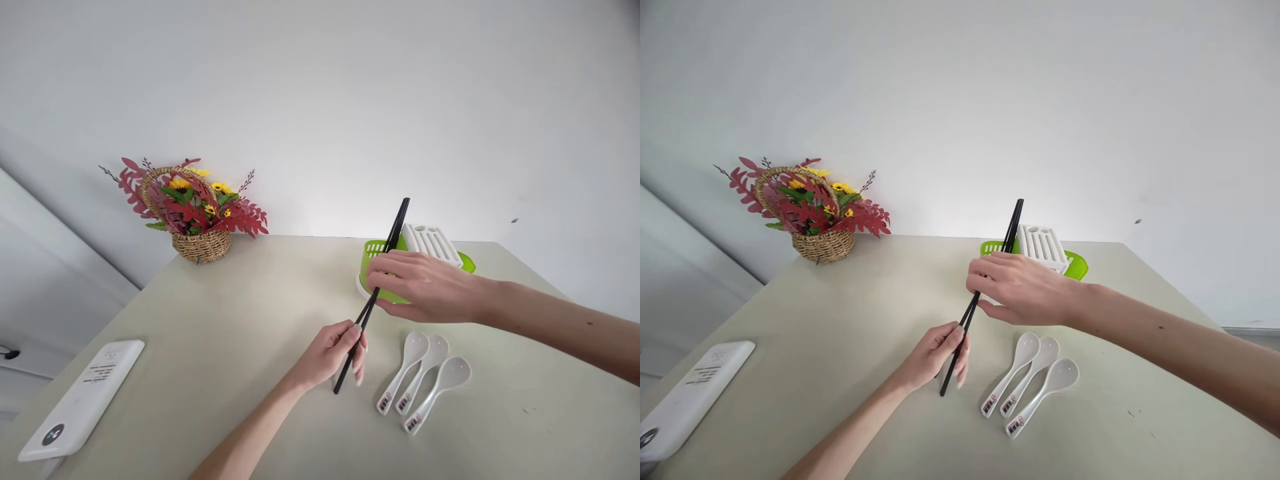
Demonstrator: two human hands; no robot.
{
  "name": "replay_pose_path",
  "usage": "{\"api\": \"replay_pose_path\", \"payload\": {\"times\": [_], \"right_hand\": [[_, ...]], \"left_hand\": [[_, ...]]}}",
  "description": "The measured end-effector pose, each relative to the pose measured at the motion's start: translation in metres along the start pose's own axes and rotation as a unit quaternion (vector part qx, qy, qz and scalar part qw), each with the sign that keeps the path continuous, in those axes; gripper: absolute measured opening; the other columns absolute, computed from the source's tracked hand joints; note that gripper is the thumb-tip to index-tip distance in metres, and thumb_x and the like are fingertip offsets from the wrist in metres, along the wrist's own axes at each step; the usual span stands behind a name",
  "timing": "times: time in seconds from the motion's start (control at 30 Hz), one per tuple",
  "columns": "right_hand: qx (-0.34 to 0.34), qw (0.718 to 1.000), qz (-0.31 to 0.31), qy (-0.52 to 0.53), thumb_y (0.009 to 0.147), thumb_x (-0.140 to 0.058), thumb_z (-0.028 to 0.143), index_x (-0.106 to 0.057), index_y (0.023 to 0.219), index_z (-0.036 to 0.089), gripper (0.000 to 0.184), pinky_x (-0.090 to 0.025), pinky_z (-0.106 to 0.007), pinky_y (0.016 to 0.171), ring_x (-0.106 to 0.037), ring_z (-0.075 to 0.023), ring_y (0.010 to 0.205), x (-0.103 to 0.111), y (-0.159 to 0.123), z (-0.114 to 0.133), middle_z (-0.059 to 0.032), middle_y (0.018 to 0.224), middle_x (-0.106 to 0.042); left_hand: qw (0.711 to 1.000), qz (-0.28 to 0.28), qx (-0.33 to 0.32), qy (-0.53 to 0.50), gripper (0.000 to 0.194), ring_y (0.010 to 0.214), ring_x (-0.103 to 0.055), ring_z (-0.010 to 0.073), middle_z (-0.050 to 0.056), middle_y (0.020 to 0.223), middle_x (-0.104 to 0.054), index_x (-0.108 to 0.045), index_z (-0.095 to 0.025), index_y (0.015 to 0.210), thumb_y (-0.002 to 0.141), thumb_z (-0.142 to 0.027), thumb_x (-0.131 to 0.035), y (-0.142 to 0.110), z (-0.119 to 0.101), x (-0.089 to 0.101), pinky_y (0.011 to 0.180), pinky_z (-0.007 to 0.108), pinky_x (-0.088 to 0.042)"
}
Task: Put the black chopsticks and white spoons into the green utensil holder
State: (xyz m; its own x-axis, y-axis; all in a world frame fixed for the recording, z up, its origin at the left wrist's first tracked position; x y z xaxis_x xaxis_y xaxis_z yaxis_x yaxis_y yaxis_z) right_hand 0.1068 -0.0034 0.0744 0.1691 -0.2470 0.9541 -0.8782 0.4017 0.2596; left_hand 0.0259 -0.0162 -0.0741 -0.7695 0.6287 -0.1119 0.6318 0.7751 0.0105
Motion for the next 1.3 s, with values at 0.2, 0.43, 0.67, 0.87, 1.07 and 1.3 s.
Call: {"api": "replay_pose_path", "payload": {"times": [0.2,0.43,0.67,0.87,1.07,1.3], "right_hand": [[-0.151,0.967,0.005,0.207,0.089,-0.054,0.017,-0.059,0.115,0.022,0.027,-0.04,-0.024,0.057,-0.055,-0.0123,0.061,0.014,-0.002,-0.006,0.0011,0.078,-0.065],[-0.2,0.916,-0.006,0.349,0.095,-0.058,0.028,-0.062,0.118,0.022,0.024,-0.048,-0.024,0.057,-0.061,-0.0134,0.063,0.016,0.005,0.0,0.0016,0.074,-0.069],[-0.226,0.913,-0.05,0.336,0.103,-0.056,0.047,-0.072,0.103,0.023,0.029,-0.046,-0.024,0.058,-0.061,-0.0129,0.065,0.015,0.003,-0.004,-0.0005,0.078,-0.071],[-0.189,0.923,-0.06,0.33,0.105,-0.054,0.045,-0.073,0.082,0.021,0.038,-0.039,-0.025,0.055,-0.057,-0.0122,0.064,0.02,0.004,0.001,-0.0009,0.071,-0.066],[-0.208,0.924,-0.062,0.315,0.106,-0.051,0.044,-0.072,0.084,0.021,0.039,-0.036,-0.025,0.052,-0.053,-0.0106,0.06,0.017,-0.002,-0.004,-0.0011,0.077,-0.066],[-0.248,0.911,-0.072,0.323,0.104,-0.052,0.051,-0.071,0.083,0.022,0.04,-0.037,-0.026,0.05,-0.05,-0.0108,0.055,0.015,-0.009,-0.007,-0.0009,0.073,-0.064]], "left_hand": [[0.999,-0.023,-0.002,-0.032,0.053,0.058,-0.023,0.0111,-0.006,0.066,-0.03,-0.061,-0.018,0.09,0.099,-0.069,-0.049,-0.002,0.005,0.004,0.055,0.028,-0.023],[0.997,-0.056,-0.037,0.031,0.056,0.069,-0.031,0.0151,-0.001,0.075,-0.037,-0.072,-0.018,0.109,0.102,-0.065,-0.043,-0.003,-0.008,0.008,0.065,0.03,-0.029],[0.998,-0.05,-0.038,0.01,0.051,0.068,-0.037,0.0133,-0.001,0.075,-0.04,-0.073,-0.016,0.111,0.102,-0.061,-0.049,-0.002,-0.002,0.008,0.067,0.029,-0.033],[0.998,-0.021,-0.051,0.038,0.052,0.105,-0.063,0.0265,0.006,0.068,-0.06,-0.069,-0.018,0.076,0.102,-0.059,-0.051,-0.002,-0.008,0.002,0.09,0.035,-0.046],[0.999,-0.002,-0.032,0.004,0.048,0.085,-0.073,0.0234,0.012,0.088,-0.078,-0.075,-0.012,0.114,0.102,-0.054,-0.056,0.001,-0.004,0.0,0.088,0.038,-0.051],[1.0,0.002,-0.012,-0.012,0.048,0.091,-0.077,0.026,0.015,0.103,-0.081,-0.076,-0.012,0.121,0.098,-0.053,-0.064,0.001,0.0,0.002,0.088,0.038,-0.054]]}}
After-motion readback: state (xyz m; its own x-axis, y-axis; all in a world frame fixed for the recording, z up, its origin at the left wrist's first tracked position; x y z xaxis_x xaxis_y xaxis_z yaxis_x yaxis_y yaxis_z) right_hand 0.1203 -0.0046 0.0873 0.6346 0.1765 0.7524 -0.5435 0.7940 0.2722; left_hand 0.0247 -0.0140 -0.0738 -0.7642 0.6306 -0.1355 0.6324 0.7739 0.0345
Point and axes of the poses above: each hand's wrist, its own y-axis towards the middle knuckle, its own x-axis out of the back of the hand, z = x × y, the point moved 10 cm from there along y, towards the middle knuckle
